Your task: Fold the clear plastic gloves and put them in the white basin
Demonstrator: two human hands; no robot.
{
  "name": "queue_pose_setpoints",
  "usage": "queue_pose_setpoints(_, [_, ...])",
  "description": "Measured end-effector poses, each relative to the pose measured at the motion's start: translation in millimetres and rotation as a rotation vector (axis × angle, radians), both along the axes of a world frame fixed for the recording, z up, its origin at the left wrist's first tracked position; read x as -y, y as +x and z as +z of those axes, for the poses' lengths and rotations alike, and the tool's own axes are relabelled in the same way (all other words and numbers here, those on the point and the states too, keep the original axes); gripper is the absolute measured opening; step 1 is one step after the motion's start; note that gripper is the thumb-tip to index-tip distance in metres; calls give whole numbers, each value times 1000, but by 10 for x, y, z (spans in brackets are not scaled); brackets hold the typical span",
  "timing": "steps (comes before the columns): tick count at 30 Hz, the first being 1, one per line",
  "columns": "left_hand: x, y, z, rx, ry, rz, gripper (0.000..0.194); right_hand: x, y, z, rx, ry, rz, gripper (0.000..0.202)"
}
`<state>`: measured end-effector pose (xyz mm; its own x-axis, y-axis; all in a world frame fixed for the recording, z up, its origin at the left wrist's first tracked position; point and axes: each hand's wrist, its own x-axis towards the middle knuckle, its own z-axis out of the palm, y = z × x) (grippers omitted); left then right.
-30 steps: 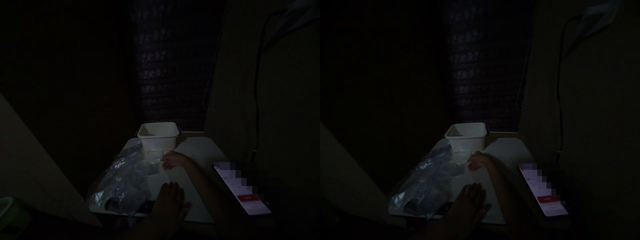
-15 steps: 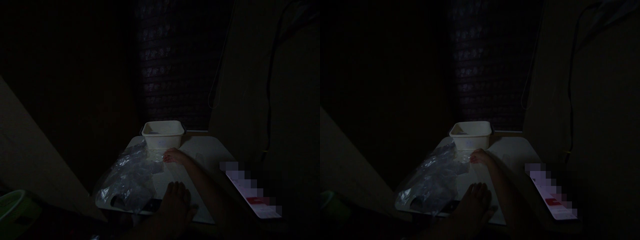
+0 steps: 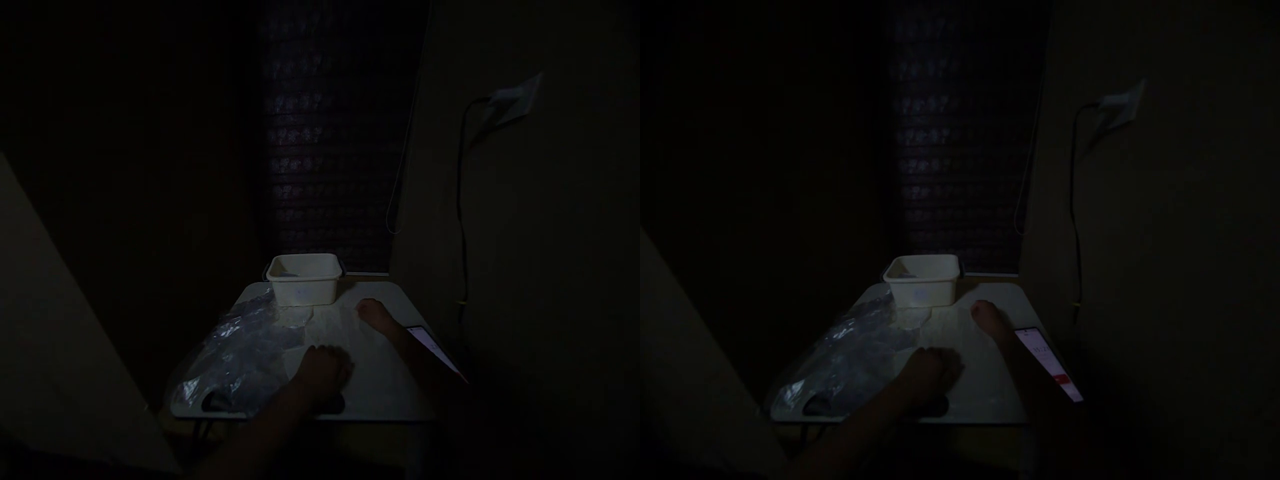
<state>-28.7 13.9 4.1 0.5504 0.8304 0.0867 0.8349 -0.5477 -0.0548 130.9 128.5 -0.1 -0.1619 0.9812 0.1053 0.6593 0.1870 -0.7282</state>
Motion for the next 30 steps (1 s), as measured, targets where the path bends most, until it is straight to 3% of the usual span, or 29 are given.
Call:
queue_pose_setpoints(4, [-32, 16, 37, -32, 34, 45, 32, 332, 268, 35, 615, 192, -107, 20])
queue_pose_setpoints(8, [67, 105, 90, -71, 57, -30, 28, 567, 455, 48, 868, 177, -134, 24])
queue_pose_setpoints(13, [310, 297, 114, -107, 129, -198, 28, 622, 586, 22, 908, 153, -135, 23])
queue_pose_setpoints(17, [422, 436, -2, -144, 139, -287, 26, 594, 604, -39, 910, 152, -145, 21])
queue_pose_setpoints(20, [407, 513, -131, -162, 145, -288, 30, 569, 589, -107, 905, 155, -153, 22])
queue_pose_setpoints(24, [355, 607, -262, -164, 135, -262, 21, 551, 552, -156, 920, 149, -163, 25])
queue_pose_setpoints(30, [376, 724, -291, -169, 129, -250, 13, 563, 506, 5, 861, 112, -153, 24])
